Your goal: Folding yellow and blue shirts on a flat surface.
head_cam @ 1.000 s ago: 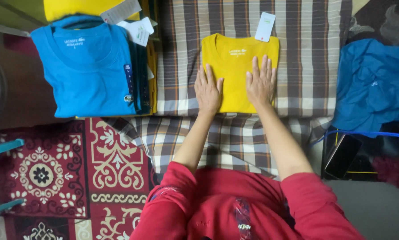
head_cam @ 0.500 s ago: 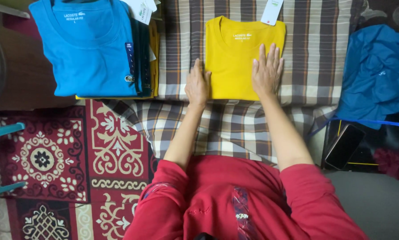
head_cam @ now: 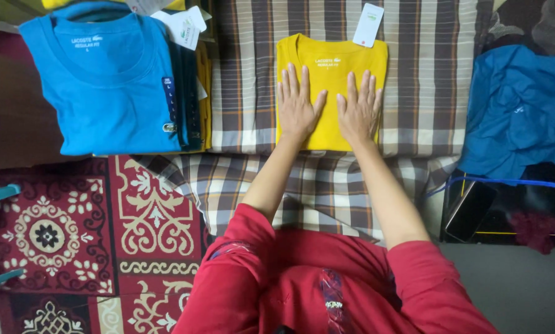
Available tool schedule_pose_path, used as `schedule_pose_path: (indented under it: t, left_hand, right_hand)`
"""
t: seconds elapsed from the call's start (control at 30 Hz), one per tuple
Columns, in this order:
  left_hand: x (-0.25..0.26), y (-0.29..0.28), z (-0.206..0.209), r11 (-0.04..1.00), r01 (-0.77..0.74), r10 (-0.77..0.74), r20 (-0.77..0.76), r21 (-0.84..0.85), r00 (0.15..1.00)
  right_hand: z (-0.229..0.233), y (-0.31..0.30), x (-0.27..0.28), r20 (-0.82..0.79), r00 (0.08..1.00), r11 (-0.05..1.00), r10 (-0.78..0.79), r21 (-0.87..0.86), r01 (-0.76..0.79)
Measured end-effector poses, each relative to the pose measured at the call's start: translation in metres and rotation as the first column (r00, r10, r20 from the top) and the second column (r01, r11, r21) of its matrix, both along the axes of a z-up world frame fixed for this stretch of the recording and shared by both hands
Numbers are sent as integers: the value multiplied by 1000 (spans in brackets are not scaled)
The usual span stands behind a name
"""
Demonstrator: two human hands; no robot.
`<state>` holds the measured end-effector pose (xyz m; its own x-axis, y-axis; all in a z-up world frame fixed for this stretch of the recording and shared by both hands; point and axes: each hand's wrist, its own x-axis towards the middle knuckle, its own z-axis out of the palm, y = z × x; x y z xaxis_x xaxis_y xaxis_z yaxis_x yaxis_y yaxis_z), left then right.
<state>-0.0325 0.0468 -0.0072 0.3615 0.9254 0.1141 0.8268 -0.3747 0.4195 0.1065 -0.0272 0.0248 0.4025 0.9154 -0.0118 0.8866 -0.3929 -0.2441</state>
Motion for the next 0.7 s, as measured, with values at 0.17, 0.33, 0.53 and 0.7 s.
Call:
schedule_pose_path:
  t: [0.17,0.33,0.53,0.7]
  left_hand:
    - [20,33,-4,998,-66,65,-43,-24,997]
    - [32,60,-1,995,-94,92,-57,-42,994]
    - [38,77,0,981,-175,168,-77,-88,983]
    - [42,92,3,968,-243,241,-33,-58,970]
  right_hand:
    - [3,27,2,1,1000,1000,-17,-14,17]
    - [2,51,12,-8,1000,1000,14,25,-13]
    - [-8,67,25,-50,999,1000,12,17,-11]
    - [-7,63,26,-64,997,999,40,-18,-41]
